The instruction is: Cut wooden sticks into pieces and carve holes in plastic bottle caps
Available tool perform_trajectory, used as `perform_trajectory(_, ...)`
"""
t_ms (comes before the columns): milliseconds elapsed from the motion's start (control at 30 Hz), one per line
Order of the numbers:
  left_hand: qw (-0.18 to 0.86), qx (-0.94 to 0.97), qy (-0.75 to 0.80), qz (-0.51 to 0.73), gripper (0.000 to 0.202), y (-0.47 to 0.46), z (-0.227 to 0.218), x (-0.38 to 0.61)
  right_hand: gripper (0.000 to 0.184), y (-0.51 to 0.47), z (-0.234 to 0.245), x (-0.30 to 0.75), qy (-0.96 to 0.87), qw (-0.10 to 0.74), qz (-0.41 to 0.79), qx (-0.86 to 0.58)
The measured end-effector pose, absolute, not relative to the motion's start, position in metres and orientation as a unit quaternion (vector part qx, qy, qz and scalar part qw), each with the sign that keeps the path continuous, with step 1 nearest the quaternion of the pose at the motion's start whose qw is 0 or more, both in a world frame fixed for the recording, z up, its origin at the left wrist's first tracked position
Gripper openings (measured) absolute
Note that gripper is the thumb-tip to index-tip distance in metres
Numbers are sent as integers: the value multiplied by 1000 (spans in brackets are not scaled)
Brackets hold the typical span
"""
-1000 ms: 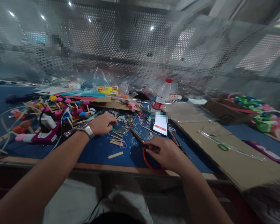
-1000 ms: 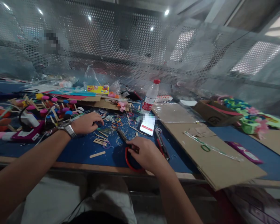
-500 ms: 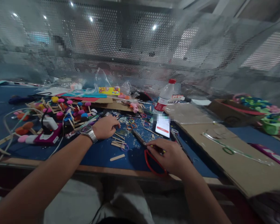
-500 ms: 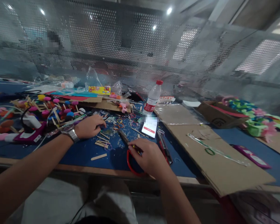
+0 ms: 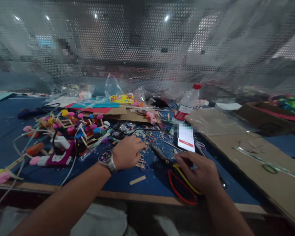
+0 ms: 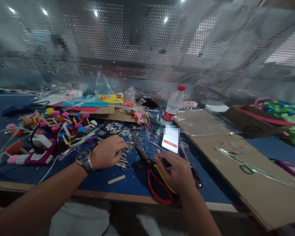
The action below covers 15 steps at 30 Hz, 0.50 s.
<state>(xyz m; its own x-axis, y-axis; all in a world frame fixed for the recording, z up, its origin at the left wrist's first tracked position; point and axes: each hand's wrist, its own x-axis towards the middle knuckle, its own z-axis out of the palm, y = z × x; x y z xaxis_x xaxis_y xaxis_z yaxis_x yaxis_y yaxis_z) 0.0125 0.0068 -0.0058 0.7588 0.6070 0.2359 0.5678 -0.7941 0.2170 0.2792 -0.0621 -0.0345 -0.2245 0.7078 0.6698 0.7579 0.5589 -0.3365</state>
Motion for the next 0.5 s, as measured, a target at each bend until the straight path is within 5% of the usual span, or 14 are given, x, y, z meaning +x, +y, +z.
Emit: perform_trajectory(500,84,925,316,195,30,9,-11,16,14,-69,-15,275,-756,454,-3,-472)
